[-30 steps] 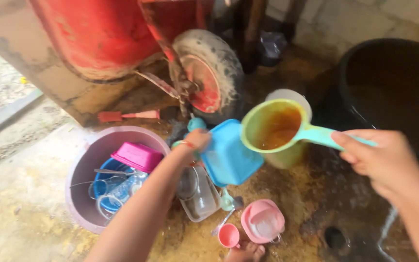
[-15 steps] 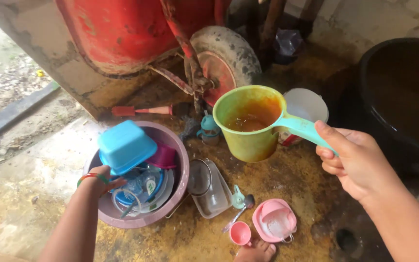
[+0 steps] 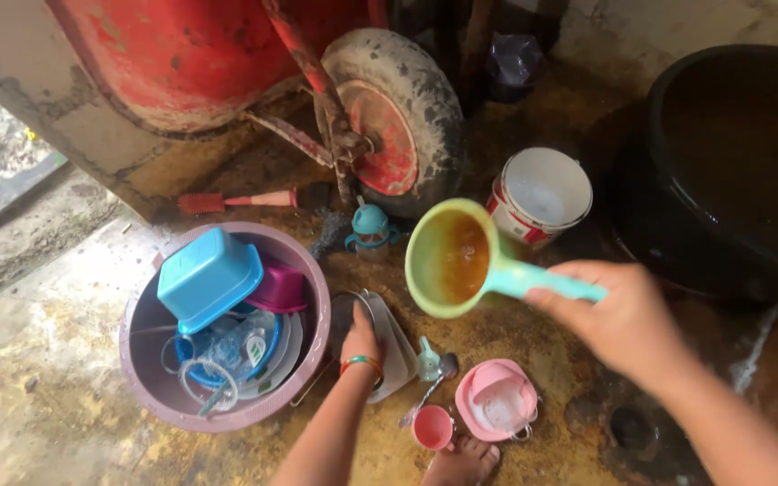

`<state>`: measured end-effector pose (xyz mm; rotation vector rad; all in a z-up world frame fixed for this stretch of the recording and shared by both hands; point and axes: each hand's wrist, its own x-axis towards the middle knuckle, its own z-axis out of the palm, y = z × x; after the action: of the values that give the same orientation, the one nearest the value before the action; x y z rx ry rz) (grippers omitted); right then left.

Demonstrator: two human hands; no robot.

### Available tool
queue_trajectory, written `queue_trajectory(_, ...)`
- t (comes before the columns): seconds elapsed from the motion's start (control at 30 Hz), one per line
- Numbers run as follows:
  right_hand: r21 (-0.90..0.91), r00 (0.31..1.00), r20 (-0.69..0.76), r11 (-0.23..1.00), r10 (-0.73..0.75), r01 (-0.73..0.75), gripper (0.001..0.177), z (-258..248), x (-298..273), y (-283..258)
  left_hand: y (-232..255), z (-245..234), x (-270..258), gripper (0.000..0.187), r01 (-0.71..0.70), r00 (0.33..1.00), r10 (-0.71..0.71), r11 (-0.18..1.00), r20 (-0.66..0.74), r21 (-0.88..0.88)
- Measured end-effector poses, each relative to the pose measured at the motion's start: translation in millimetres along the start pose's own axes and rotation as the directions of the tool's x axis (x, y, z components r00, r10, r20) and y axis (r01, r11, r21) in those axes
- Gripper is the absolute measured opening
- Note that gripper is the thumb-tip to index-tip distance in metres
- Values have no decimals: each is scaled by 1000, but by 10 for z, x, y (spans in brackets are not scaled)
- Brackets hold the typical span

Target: The person is washing various plastic and ceramic dishes, bowls, and containers using a basin of water and a ladle.

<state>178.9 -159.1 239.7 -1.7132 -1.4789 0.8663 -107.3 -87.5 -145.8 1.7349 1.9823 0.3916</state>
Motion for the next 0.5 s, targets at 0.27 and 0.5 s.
queue_trajectory(0.27,-440,930,131,821,-343,364,34,92,-96,-239,1162,-868,253,26,-149,986,155,983,57,-106)
queue_trajectory(0.5,-442,972,-128,889,-195,120,36,-317,-41,-297,1448,-1338,585,41,32,973,152,652,172,-757)
